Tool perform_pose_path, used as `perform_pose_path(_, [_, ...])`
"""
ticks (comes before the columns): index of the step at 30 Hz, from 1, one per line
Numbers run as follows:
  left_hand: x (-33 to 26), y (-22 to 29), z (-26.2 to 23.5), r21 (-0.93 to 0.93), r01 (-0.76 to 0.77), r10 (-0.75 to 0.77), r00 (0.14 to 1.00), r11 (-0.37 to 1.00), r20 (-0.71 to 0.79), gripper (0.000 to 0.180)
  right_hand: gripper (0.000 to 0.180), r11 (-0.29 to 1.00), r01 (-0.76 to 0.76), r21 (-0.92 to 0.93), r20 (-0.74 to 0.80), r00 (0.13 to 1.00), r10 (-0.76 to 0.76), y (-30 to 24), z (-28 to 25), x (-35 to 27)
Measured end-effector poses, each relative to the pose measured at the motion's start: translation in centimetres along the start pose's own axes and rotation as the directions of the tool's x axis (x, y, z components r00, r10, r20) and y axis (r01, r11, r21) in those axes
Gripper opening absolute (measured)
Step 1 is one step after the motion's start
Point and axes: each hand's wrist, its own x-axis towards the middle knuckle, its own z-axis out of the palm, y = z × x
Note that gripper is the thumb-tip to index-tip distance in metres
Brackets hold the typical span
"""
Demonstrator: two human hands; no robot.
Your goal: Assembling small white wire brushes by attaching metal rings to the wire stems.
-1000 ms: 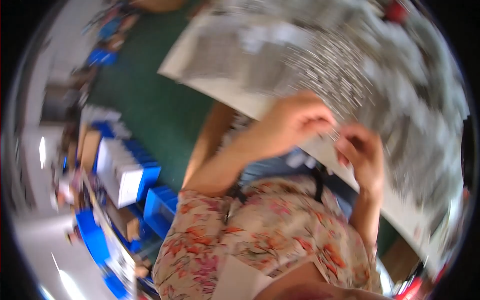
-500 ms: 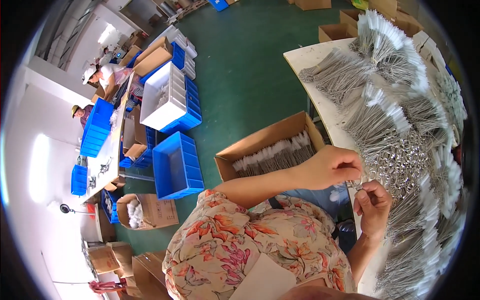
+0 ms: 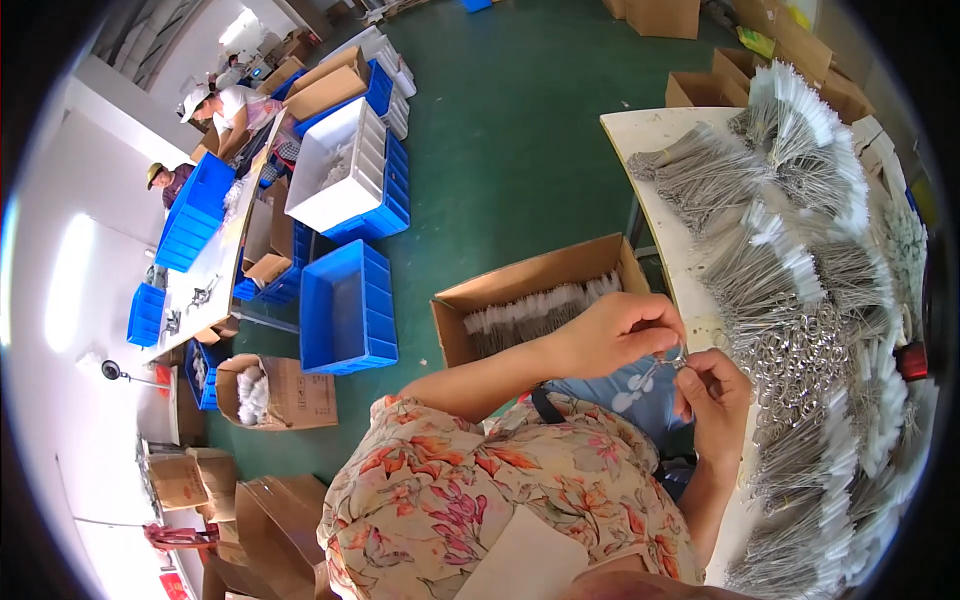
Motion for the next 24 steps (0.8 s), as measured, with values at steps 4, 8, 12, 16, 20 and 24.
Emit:
perform_pose_path(4, [-0.9,0.4,-2.7,0.239,-0.15,0.158,0.987,0.959,-0.013,0.009,0.009,0.991,-0.131,-0.024,0.131,0.982,0.133,-0.3,1.4,2.9])
perform_pose_path(8, [-2.1,-1.5,-7.3,0.381,-0.08,0.113,0.992,0.921,-0.063,0.008,0.009,0.996,-0.091,0.021,0.205,0.975,0.085,3.5,4.7,7.0])
perform_pose_path(12, [-2.2,-5.7,-9.7,0.27,0.163,-0.1,0.967,0.949,-0.232,0.009,0.008,0.971,-0.197,0.138,0.322,0.936,0.144,8.2,6.0,10.2])
perform_pose_path(16, [-1.4,-9.6,-10.0,0.06,0.342,-0.306,0.896,0.938,-0.323,0.012,0.01,0.935,-0.314,0.168,0.313,0.916,0.251,11.7,6.2,11.6])
perform_pose_path(20, [0.3,-9.6,-10.5,-0.143,0.457,-0.479,0.834,0.878,-0.275,0.012,0.01,0.924,-0.34,0.173,0.293,0.914,0.281,11.7,5.5,12.7])
perform_pose_path(24, [2.0,-7.8,-10.8,0.101,0.338,-0.32,0.934,0.936,-0.16,0.013,0.007,0.908,-0.352,0.227,0.281,0.917,0.285,10.5,4.6,12.4])
